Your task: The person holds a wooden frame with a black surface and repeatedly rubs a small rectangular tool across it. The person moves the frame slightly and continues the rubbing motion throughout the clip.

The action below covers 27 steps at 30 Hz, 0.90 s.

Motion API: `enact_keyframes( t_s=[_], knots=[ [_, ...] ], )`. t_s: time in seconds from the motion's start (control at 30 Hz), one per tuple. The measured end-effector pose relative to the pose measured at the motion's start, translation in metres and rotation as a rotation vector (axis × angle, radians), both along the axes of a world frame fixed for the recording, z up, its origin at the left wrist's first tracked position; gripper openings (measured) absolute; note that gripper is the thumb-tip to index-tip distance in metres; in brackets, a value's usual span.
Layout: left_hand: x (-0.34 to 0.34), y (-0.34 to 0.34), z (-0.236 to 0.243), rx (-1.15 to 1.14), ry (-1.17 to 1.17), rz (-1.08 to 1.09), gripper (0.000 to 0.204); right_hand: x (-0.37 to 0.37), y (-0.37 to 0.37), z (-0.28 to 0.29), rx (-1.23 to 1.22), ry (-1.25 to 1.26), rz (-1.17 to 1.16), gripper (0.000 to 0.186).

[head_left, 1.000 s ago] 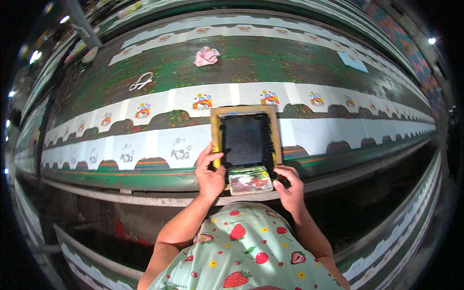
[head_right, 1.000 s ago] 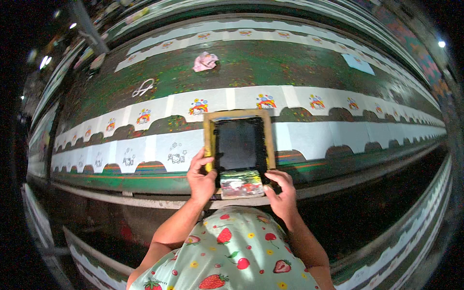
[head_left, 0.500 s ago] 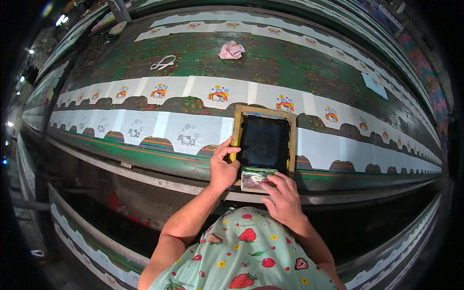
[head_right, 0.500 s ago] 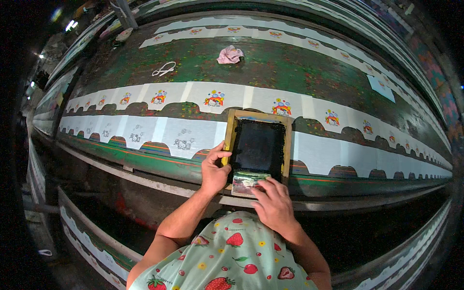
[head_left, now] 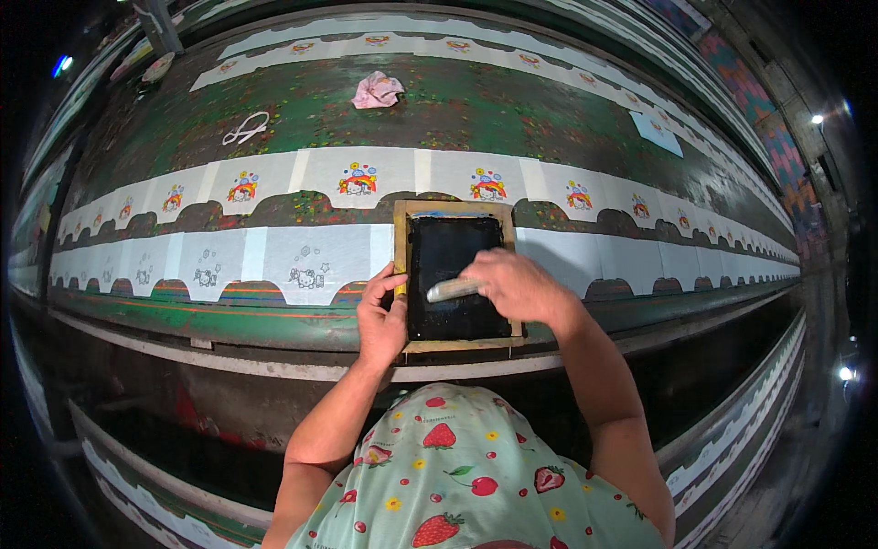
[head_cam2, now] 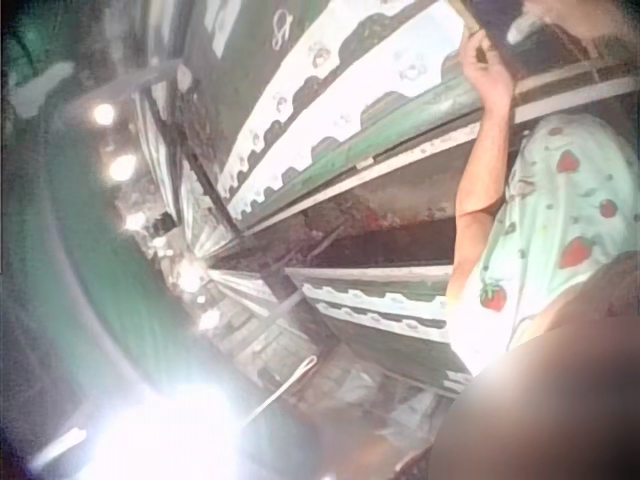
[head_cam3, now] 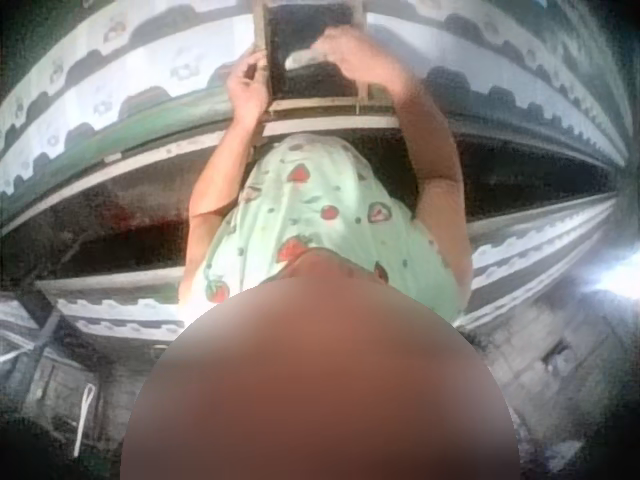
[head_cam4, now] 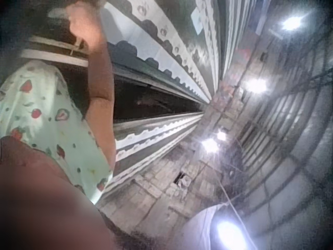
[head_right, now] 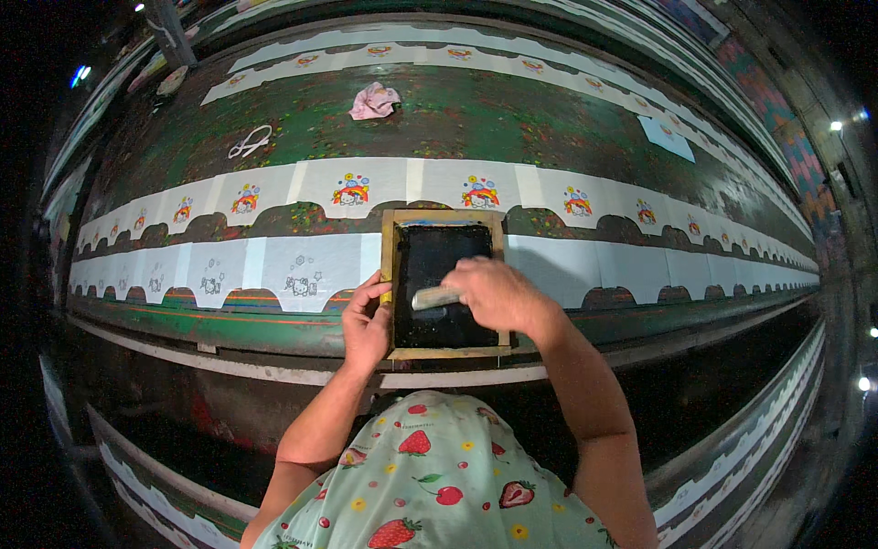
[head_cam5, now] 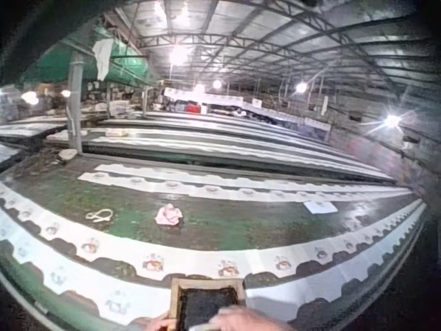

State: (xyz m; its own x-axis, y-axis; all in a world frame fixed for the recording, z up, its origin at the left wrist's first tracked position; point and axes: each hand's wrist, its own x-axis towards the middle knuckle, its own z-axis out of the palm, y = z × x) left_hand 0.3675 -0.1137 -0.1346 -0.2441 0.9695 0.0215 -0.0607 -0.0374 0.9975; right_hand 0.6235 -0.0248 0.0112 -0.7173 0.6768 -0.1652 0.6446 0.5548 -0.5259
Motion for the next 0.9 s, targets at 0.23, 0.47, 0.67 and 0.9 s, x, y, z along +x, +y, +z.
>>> enact_keyframes(
  t_s=[0.23,0.47,0.67,0.9],
  knots=[
    [-0.011,0.006,0.018,-0.098,0.045,-0.079,0.051,-0.017,0.070,-0.015,0.186,-0.065,-0.191,0.039],
    [-0.012,0.008,0.023,-0.032,0.145,-0.093,0.050,-0.017,0.053,-0.012,0.078,-0.062,-0.197,0.046],
    [-0.015,0.007,0.018,-0.026,0.178,-0.098,0.050,-0.014,-0.009,-0.014,0.117,-0.054,-0.147,0.050],
    [-0.004,0.003,0.013,-0.013,0.018,-0.052,0.054,-0.014,-0.086,-0.011,0.185,0.055,-0.150,0.049]
  ],
)
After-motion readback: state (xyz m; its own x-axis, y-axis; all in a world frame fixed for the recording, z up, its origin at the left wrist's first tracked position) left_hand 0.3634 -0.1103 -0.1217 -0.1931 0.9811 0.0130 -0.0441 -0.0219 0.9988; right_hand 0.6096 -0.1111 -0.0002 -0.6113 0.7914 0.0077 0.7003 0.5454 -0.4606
